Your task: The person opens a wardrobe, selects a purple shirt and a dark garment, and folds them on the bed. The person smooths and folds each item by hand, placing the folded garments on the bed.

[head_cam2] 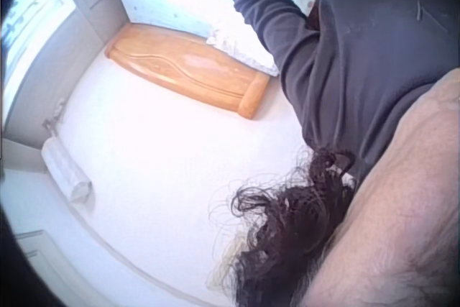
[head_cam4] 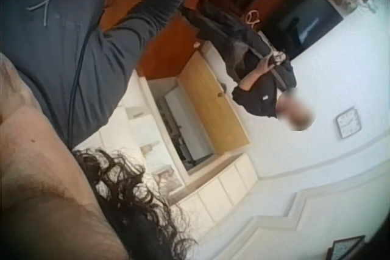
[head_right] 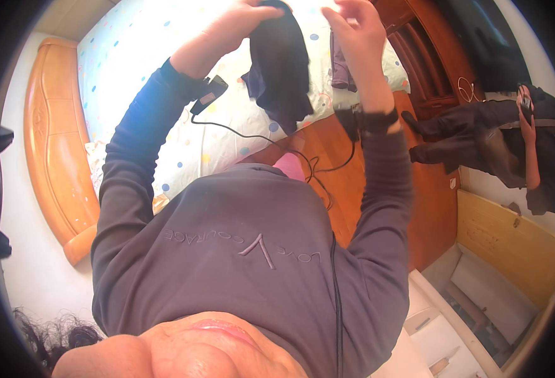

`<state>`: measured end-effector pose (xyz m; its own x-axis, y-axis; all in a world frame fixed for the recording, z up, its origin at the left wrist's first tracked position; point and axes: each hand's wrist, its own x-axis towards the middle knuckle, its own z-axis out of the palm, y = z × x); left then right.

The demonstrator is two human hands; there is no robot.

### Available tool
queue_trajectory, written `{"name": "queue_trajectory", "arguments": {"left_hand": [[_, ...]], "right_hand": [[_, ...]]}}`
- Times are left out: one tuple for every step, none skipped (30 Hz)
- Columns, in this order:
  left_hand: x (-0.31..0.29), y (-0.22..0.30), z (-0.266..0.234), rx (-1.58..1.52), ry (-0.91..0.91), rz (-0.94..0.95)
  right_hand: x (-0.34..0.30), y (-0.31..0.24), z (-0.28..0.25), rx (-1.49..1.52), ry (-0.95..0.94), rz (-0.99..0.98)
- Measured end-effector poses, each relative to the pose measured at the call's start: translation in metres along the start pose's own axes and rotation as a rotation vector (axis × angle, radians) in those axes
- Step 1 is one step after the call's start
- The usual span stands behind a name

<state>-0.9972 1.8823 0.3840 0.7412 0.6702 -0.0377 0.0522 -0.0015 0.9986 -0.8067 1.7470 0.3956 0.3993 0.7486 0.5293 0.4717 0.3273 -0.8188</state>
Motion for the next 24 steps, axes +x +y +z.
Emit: {"name": "queue_trajectory", "arguments": {"left_hand": [[-0.003, 0.003, -0.003, -0.194, -0.035, 0.017], [-0.005, 0.009, -0.004, -0.389, -0.074, 0.033], [-0.005, 0.016, -0.001, -0.472, -0.064, 0.056], [-0.003, 0.024, 0.002, -0.49, -0.056, 0.132], [-0.004, 0.032, 0.008, -0.573, -0.03, 0.158], [-0.004, 0.041, 0.014, -0.653, -0.003, 0.188], [-0.006, 0.05, 0.017, -0.672, -0.012, 0.223], [-0.008, 0.059, 0.02, -0.693, -0.022, 0.256], [-0.01, 0.066, 0.024, -0.714, -0.034, 0.291], [-0.013, 0.073, 0.03, -0.755, -0.021, 0.315], [-0.016, 0.078, 0.034, -0.795, -0.006, 0.34], [-0.02, 0.085, 0.035, -0.831, 0.015, 0.364], [-0.025, 0.091, 0.033, -0.817, 0.05, 0.401], [-0.029, 0.097, 0.031, -0.807, 0.083, 0.441], [-0.03, 0.103, 0.029, -0.796, 0.111, 0.49], [-0.031, 0.108, 0.03, -0.828, 0.094, 0.535], [-0.032, 0.11, 0.033, -0.858, 0.082, 0.572], [-0.035, 0.112, 0.035, -0.886, 0.076, 0.606], [-0.037, 0.113, 0.038, -0.901, 0.077, 0.616], [-0.039, 0.113, 0.04, -0.887, 0.129, 0.596], [-0.043, 0.113, 0.036, -0.864, 0.109, 0.617], [-0.046, 0.113, 0.032, -0.843, 0.085, 0.637], [-0.049, 0.114, 0.022, -0.731, 0.176, 0.652], [-0.054, 0.114, 0.006, -0.619, 0.267, 0.666]], "right_hand": [[-0.017, 0.007, -0.007, 0.202, 0.009, 0.118], [-0.035, 0.013, -0.013, 0.272, -0.073, 0.211], [-0.053, 0.019, -0.014, 0.293, -0.15, 0.306], [-0.071, 0.025, -0.011, 0.31, -0.239, 0.361], [-0.089, 0.032, -0.001, 0.157, -0.224, 0.38], [-0.104, 0.038, 0.012, 0.016, -0.227, 0.318], [-0.115, 0.046, 0.029, -0.12, -0.194, 0.325], [-0.125, 0.052, 0.039, -0.099, -0.176, 0.453], [-0.127, 0.059, 0.048, 0.001, -0.168, 0.486], [-0.127, 0.065, 0.055, 0.048, -0.149, 0.656], [-0.13, 0.067, 0.057, 0.306, -0.11, 0.606], [-0.128, 0.069, 0.062, 0.524, -0.093, 0.571], [-0.129, 0.067, 0.064, 0.636, -0.107, 0.502], [-0.129, 0.064, 0.068, 0.781, -0.127, 0.404], [-0.128, 0.061, 0.074, 0.567, -0.096, 0.339], [-0.126, 0.058, 0.083, 0.378, -0.089, 0.235], [-0.125, 0.055, 0.094, 0.193, -0.078, 0.162], [-0.12, 0.054, 0.108, 0.126, -0.043, 0.095], [-0.115, 0.055, 0.12, 0.051, 0.023, 0.101], [-0.108, 0.059, 0.131, -0.033, 0.083, 0.101], [-0.097, 0.065, 0.136, 0.033, 0.156, 0.143], [-0.093, 0.072, 0.13, 0.231, 0.197, 0.182], [-0.088, 0.08, 0.122, 0.187, 0.25, 0.239], [-0.079, 0.088, 0.11, 0.126, 0.274, 0.202]]}}
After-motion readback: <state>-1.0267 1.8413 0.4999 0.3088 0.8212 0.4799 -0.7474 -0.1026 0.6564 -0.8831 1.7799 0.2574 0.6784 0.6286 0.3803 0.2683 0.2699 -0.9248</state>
